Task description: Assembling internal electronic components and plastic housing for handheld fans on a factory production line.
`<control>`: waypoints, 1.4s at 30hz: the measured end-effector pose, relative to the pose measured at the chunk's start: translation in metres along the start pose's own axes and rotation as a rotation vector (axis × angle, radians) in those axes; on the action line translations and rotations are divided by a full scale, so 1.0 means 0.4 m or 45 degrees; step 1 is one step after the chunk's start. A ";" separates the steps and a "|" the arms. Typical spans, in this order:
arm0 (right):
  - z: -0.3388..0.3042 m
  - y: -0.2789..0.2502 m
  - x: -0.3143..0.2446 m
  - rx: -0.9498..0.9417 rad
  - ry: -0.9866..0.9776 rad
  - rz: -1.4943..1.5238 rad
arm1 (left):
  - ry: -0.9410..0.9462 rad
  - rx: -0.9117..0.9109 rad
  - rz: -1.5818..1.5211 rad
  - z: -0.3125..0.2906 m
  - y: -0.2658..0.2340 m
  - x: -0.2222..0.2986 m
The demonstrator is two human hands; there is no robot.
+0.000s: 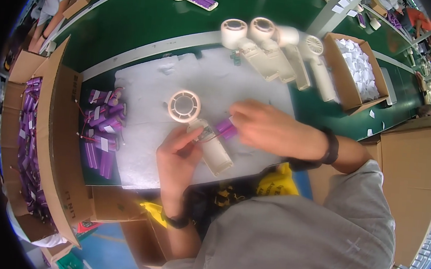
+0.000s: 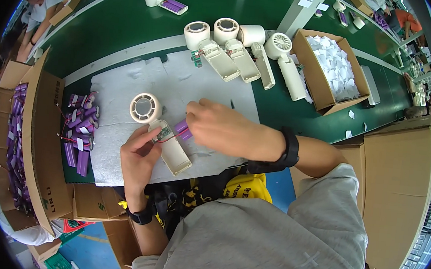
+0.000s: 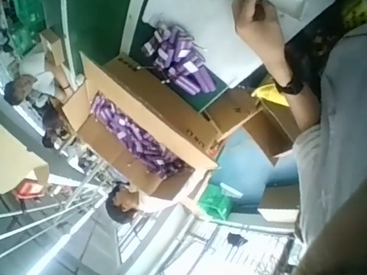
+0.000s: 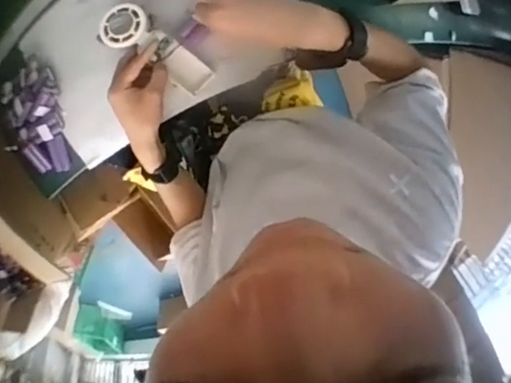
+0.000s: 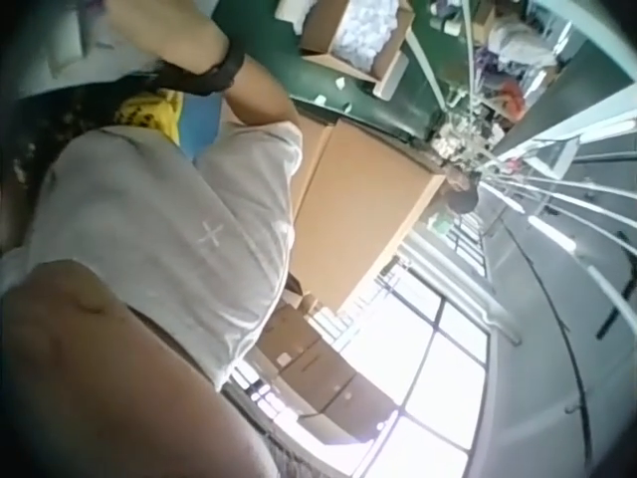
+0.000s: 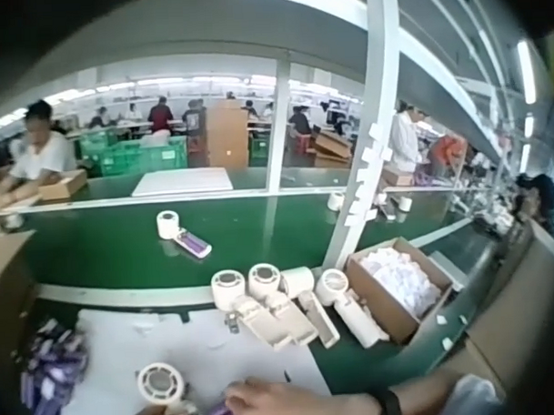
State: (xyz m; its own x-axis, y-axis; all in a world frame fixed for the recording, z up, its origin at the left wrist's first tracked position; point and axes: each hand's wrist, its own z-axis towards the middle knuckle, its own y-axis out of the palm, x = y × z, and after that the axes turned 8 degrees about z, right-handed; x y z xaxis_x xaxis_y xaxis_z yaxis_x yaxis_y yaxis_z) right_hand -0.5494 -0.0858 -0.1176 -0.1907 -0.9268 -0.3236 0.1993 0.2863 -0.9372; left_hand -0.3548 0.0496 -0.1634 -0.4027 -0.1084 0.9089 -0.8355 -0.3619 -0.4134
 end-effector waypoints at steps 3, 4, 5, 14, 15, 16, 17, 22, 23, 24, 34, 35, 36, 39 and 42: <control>-0.004 -0.016 0.029 0.065 0.050 0.245 | 0.000 0.013 -0.012 0.002 0.004 -0.007; -0.007 -0.023 0.039 0.084 0.104 0.365 | 0.000 0.017 -0.018 0.004 0.007 -0.008; -0.010 -0.029 0.050 0.099 0.152 0.490 | -0.007 0.023 -0.019 0.002 0.007 -0.008; -0.367 -0.303 0.308 0.597 1.340 -0.566 | 0.033 0.067 0.027 0.000 0.013 0.017; -0.323 -0.295 0.268 0.587 1.337 -0.553 | 0.040 0.062 0.026 0.003 0.020 0.016; -0.286 -0.277 0.220 0.623 1.186 -0.223 | 0.048 0.057 0.026 0.006 0.024 0.017; -0.243 -0.250 0.168 0.652 1.025 0.104 | 0.038 0.057 0.037 0.010 0.026 0.019; -0.027 -0.025 0.003 0.264 0.085 0.609 | 0.022 -0.003 0.031 0.006 0.010 -0.005; -0.016 -0.004 0.006 0.269 0.082 0.615 | 0.048 0.017 0.031 0.010 0.012 -0.006; -0.003 0.014 0.018 0.229 0.038 0.566 | 0.075 0.037 0.029 0.012 0.012 -0.005; 0.010 -0.019 0.051 -0.545 0.426 1.231 | 0.041 -0.031 0.105 0.015 0.007 0.021; 0.006 -0.018 0.047 -0.551 0.424 1.231 | 0.069 -0.015 0.108 0.016 0.009 0.020; -0.001 -0.016 0.040 -0.508 0.465 1.490 | 0.097 0.002 0.112 0.016 0.010 0.019; -0.020 -0.013 0.018 -0.414 0.544 2.004 | 0.087 0.006 0.102 0.013 0.013 0.031; -0.032 -0.015 0.004 -0.429 0.361 2.256 | 0.079 0.001 0.121 0.013 0.013 0.034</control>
State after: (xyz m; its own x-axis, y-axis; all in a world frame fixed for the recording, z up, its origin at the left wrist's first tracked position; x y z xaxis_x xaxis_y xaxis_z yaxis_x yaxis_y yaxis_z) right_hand -0.5632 -0.0860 -0.1143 -0.1399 0.5438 -0.8275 0.1513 0.8376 0.5248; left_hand -0.3628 0.0413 -0.1530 -0.5025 -0.0849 0.8604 -0.7921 -0.3537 -0.4975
